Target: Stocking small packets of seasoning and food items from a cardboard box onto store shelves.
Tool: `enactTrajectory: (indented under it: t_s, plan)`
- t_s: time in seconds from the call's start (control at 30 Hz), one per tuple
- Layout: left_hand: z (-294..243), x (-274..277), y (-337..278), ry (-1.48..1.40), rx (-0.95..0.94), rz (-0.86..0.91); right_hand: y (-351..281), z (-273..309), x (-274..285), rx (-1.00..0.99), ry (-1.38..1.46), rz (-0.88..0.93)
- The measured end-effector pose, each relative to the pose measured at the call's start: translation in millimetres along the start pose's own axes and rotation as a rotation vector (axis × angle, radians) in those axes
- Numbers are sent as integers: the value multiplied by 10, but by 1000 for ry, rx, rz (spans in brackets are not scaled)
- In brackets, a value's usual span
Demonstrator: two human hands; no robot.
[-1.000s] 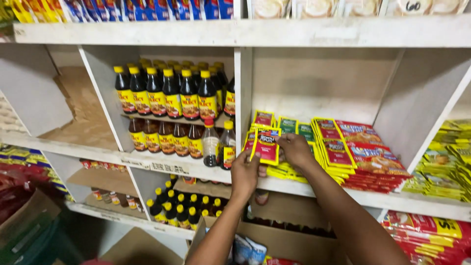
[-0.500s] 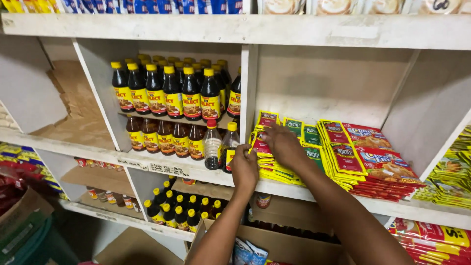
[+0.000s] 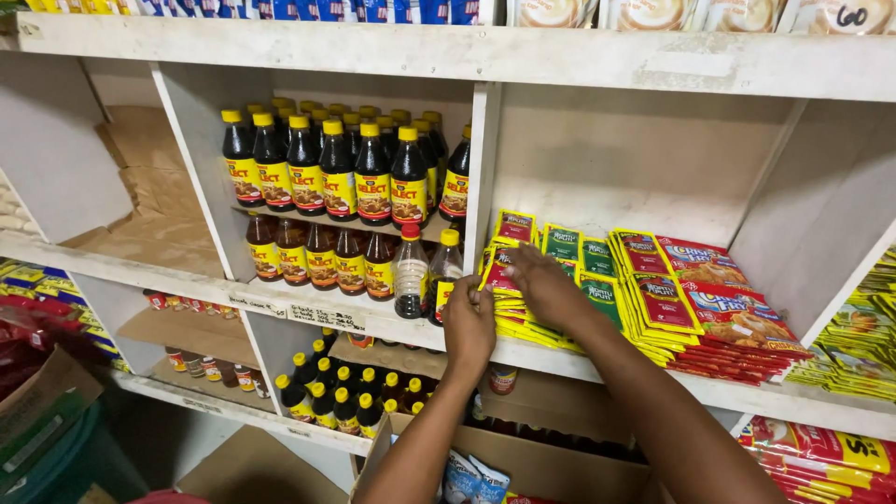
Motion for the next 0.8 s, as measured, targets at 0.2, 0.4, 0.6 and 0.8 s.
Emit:
enactTrajectory:
  t_s: [0.2,0.4,0.6,0.8]
  plan:
    - [62,-6,-20,11,-163,29,-164,77,351,-111,131,-140]
    - [37,-28,-7,24,-148,34,-244,88,375,-217,170,-44]
    - [-60,-3,-22,15,-99,46,-129,63,184,-7,11,-142]
    - [11,-26,-17,26,-125,35,-89,198,102,55,-145,117]
Point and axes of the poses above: each hand's wrist, its own y-axis towards the middle knuckle, its own x-axis out of the back of the hand, z = x × y, the point moved 2 cm from there along y, towards the middle knuckle, and after that the axes turned 9 degrees about -y, right-handed, at the moved point
